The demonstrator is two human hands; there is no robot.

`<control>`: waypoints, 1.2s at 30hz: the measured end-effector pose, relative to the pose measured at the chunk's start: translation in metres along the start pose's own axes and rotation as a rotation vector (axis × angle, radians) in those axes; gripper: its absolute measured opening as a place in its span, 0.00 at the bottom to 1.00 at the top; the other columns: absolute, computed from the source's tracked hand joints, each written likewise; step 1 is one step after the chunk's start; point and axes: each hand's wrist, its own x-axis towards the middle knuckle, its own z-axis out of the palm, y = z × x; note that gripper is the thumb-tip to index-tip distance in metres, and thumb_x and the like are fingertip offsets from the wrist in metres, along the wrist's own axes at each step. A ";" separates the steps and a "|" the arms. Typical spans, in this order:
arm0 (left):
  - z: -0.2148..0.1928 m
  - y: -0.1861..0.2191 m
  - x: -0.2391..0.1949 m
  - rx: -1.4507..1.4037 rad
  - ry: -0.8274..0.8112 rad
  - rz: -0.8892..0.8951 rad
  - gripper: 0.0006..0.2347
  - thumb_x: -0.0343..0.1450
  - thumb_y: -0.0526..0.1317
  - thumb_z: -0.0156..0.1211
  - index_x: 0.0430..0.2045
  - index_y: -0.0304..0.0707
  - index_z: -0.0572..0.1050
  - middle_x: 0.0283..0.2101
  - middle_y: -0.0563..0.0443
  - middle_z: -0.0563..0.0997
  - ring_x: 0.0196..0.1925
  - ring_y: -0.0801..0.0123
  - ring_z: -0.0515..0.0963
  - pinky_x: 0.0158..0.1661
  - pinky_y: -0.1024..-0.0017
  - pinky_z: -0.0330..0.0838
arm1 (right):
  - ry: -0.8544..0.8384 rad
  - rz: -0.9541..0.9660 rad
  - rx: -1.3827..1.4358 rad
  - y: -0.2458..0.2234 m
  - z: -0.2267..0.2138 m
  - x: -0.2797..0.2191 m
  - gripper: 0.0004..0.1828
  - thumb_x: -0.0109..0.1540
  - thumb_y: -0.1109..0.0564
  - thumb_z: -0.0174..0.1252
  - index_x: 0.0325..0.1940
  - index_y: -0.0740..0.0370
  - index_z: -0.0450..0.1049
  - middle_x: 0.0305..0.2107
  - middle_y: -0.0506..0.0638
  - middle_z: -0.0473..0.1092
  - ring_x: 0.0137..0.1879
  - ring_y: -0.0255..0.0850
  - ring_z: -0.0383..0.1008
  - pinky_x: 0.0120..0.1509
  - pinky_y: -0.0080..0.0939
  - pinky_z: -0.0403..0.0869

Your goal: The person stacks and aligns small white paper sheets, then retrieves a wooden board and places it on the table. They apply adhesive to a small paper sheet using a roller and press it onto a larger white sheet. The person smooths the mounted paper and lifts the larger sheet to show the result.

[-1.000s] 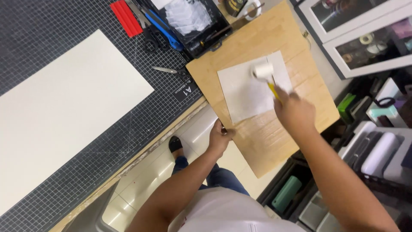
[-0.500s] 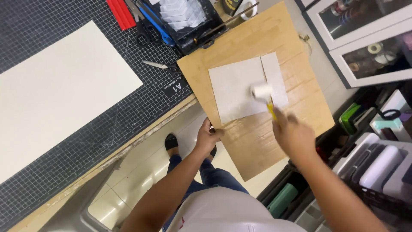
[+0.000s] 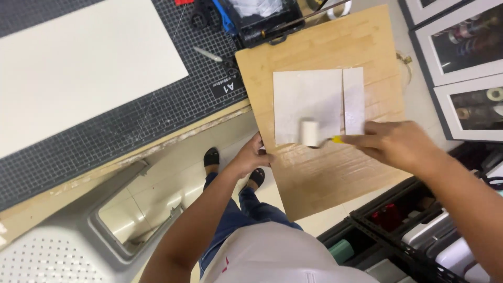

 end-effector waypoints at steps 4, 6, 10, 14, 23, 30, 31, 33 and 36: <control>0.006 -0.003 0.003 -0.009 0.052 0.048 0.36 0.63 0.28 0.65 0.69 0.46 0.58 0.60 0.45 0.74 0.51 0.56 0.78 0.41 0.58 0.81 | 0.166 -0.215 0.141 -0.042 0.006 0.036 0.22 0.65 0.48 0.59 0.63 0.32 0.74 0.26 0.42 0.64 0.18 0.43 0.65 0.16 0.46 0.62; 0.001 -0.005 0.007 -0.031 0.104 0.048 0.37 0.63 0.28 0.64 0.71 0.46 0.58 0.63 0.48 0.74 0.56 0.54 0.77 0.43 0.56 0.82 | 0.251 -0.245 0.141 -0.033 0.014 0.033 0.21 0.66 0.49 0.60 0.63 0.33 0.74 0.26 0.42 0.61 0.17 0.42 0.62 0.15 0.45 0.60; 0.004 -0.021 -0.002 -0.027 0.078 0.055 0.34 0.65 0.31 0.65 0.69 0.47 0.59 0.58 0.43 0.74 0.49 0.56 0.81 0.45 0.56 0.83 | -0.034 0.012 0.080 -0.008 0.009 -0.016 0.24 0.64 0.40 0.56 0.65 0.17 0.70 0.32 0.36 0.71 0.30 0.39 0.78 0.24 0.45 0.72; 0.002 -0.017 0.004 -0.002 0.100 0.073 0.33 0.65 0.31 0.65 0.68 0.50 0.61 0.59 0.44 0.73 0.46 0.60 0.81 0.43 0.60 0.83 | 0.138 -0.051 0.065 -0.029 0.019 0.010 0.21 0.66 0.45 0.56 0.63 0.21 0.73 0.29 0.38 0.69 0.28 0.42 0.75 0.20 0.46 0.67; 0.007 -0.008 -0.002 -0.049 0.114 0.058 0.30 0.65 0.30 0.62 0.65 0.47 0.65 0.57 0.46 0.73 0.48 0.59 0.82 0.45 0.59 0.83 | -0.070 0.083 -0.014 0.008 0.019 -0.031 0.26 0.63 0.39 0.55 0.65 0.12 0.67 0.28 0.34 0.69 0.28 0.38 0.74 0.24 0.46 0.75; 0.011 -0.008 -0.003 -0.054 0.132 0.045 0.34 0.66 0.31 0.63 0.70 0.50 0.60 0.61 0.45 0.73 0.49 0.59 0.81 0.44 0.60 0.81 | -0.182 0.140 -0.040 0.060 -0.030 -0.050 0.26 0.61 0.35 0.54 0.64 0.08 0.65 0.26 0.31 0.72 0.17 0.31 0.70 0.15 0.32 0.73; 0.011 -0.008 -0.003 -0.052 0.141 0.039 0.34 0.65 0.31 0.62 0.70 0.51 0.60 0.61 0.45 0.73 0.49 0.59 0.81 0.44 0.61 0.81 | -0.039 0.105 -0.026 0.068 -0.033 -0.044 0.25 0.62 0.37 0.57 0.64 0.14 0.69 0.25 0.33 0.71 0.18 0.29 0.65 0.15 0.31 0.66; 0.012 -0.009 -0.002 -0.049 0.152 0.037 0.34 0.65 0.32 0.62 0.70 0.51 0.59 0.61 0.45 0.72 0.48 0.59 0.81 0.43 0.61 0.80 | 0.108 0.068 -0.014 0.086 -0.031 -0.024 0.23 0.64 0.39 0.60 0.64 0.19 0.72 0.24 0.35 0.70 0.18 0.28 0.61 0.16 0.30 0.60; 0.013 -0.012 0.000 -0.078 0.176 0.027 0.32 0.65 0.30 0.60 0.67 0.50 0.62 0.57 0.44 0.74 0.46 0.60 0.81 0.42 0.62 0.79 | 0.135 0.075 -0.292 0.100 -0.022 0.023 0.24 0.65 0.32 0.59 0.66 0.13 0.72 0.30 0.31 0.70 0.23 0.27 0.64 0.21 0.28 0.68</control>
